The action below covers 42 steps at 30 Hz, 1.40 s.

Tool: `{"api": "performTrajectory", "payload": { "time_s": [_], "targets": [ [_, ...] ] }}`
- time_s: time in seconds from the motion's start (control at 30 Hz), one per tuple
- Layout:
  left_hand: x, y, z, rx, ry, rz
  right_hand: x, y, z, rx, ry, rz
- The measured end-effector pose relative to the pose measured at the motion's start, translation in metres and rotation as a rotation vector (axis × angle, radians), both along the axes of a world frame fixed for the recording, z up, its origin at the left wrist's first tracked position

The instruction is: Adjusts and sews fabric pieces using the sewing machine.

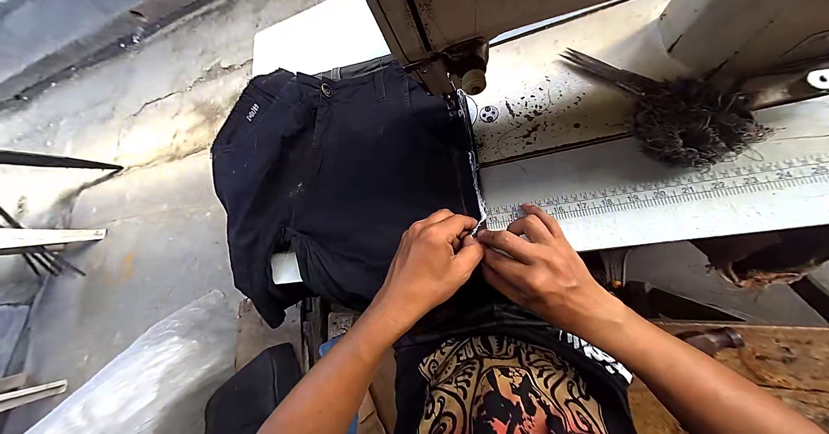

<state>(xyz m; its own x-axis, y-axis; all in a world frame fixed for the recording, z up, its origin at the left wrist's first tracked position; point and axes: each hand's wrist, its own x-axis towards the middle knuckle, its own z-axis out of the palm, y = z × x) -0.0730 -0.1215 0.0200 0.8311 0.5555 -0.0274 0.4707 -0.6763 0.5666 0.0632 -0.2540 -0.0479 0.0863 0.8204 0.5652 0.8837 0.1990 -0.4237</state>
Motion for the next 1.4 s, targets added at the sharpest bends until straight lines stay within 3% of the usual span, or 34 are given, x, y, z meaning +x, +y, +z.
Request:
{"api": "performTrajectory", "payload": {
  "time_s": [0.23,0.43,0.63,0.73,0.8,0.9,0.97,1.13,1.27,1.4],
  "targets": [
    [-0.006,-0.005,-0.006,0.194,-0.056,-0.173,0.021,0.012,0.023,0.011,0.148,0.011],
    [-0.006,0.009,0.002,0.149,-0.022,-0.287,0.072,0.072,0.035,-0.175,-0.233,0.082],
    [0.019,0.097,0.005,0.423,-0.191,-0.269,0.079,0.077,0.033,-0.280,-0.306,0.074],
    [0.035,0.139,-0.001,0.364,-0.205,-0.364,0.081,0.079,0.037,-0.299,-0.242,0.086],
    [0.043,0.151,0.000,0.326,-0.204,-0.376,0.083,0.081,0.038,-0.234,-0.062,0.027],
    [0.057,0.155,0.008,0.255,-0.089,-0.228,0.082,0.089,0.044,-0.172,0.116,-0.092],
    [0.070,0.157,0.020,0.170,0.089,-0.133,0.081,0.094,0.044,-0.192,0.045,-0.042],
    [0.100,0.145,0.051,0.115,0.515,-0.121,0.079,0.097,0.039,-0.283,-0.072,-0.024],
    [0.104,0.138,0.047,0.076,0.528,-0.142,0.074,0.096,0.048,-0.316,0.194,-0.149],
    [0.100,0.144,0.043,0.050,0.494,-0.171,0.074,0.101,0.075,-0.729,0.406,-0.260]
  ]
}}
